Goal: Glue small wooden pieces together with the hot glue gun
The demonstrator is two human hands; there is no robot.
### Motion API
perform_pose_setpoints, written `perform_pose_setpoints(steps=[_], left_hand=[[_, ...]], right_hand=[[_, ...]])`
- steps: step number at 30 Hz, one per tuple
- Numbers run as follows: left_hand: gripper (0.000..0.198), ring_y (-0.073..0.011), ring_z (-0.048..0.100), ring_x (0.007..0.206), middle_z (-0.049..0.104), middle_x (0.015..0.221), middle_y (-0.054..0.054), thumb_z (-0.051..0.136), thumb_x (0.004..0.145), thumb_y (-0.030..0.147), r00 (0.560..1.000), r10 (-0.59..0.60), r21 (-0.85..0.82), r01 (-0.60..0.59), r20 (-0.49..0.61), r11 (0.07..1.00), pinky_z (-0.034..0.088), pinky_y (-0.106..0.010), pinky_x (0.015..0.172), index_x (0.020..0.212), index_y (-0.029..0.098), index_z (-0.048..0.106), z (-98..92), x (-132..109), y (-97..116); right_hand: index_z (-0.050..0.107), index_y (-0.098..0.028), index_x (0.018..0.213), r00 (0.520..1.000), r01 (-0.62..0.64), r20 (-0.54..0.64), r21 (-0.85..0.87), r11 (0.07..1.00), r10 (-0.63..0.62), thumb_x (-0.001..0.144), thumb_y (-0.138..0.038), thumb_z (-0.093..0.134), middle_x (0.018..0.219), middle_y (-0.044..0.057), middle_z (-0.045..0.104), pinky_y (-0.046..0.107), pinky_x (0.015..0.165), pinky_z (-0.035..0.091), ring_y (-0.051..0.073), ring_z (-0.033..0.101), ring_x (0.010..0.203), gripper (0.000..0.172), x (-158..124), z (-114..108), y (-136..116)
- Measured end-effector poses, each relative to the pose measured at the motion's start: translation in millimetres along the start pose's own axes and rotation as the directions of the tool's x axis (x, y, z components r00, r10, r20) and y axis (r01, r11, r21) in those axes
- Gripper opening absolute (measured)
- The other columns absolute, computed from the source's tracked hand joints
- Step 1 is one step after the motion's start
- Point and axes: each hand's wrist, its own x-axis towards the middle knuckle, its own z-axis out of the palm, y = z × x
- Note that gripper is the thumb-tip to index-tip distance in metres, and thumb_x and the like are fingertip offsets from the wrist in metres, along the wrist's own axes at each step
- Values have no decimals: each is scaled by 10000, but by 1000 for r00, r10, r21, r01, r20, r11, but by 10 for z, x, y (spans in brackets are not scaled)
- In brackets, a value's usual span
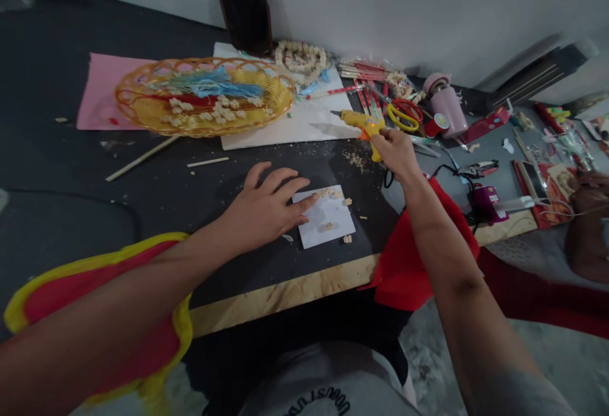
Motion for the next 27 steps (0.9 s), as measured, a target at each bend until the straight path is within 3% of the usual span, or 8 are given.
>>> perform_pose_setpoints(steps=[6,11,16,22,27], left_hand=[[288,-317,506,1279,632,1348,-90,573,966,358,996,-49,-54,53,74,997,318,-595,1096,1233,317,671,-35,15,6],[273,-328,515,1272,644,1327,-103,588,952,311,995,-61,-69,66,73,995,339,-614,1085,1205,312,690,-50,23,14],[299,-325,521,1272,634,1339,-84,618,922,278,995,-85,-137,92,56,986,325,-610,1105,1206,339,691,-31,15,7],[280,-304,515,1265,624,1341,-63,571,955,329,996,-75,-94,79,40,992,319,-573,1112,1216,331,672,17,-9,-7],[288,-303,519,1260,625,1336,-60,581,949,337,998,-59,-100,61,25,993,292,-560,1134,1224,336,667,31,-22,-25]], right_hand=[[549,-252,969,998,-10,65,301,954,-11,817,-487,534,749,-14,530,267,561,445,139,524,632,280,-445,-211,5],[581,-245,944,964,-58,254,487,871,-78,766,-449,649,854,23,616,287,569,473,155,565,693,280,-900,-390,77],[626,-211,931,900,-166,433,455,875,-55,877,-568,604,731,8,592,263,530,443,122,522,591,362,-1208,-448,197],[607,-199,941,857,-149,507,424,893,-98,946,-594,515,697,-9,555,249,515,416,113,519,570,405,-1291,-429,249],[561,-204,897,854,-150,511,414,898,-93,935,-616,524,665,-22,529,239,491,413,106,509,546,416,-1293,-390,217]])
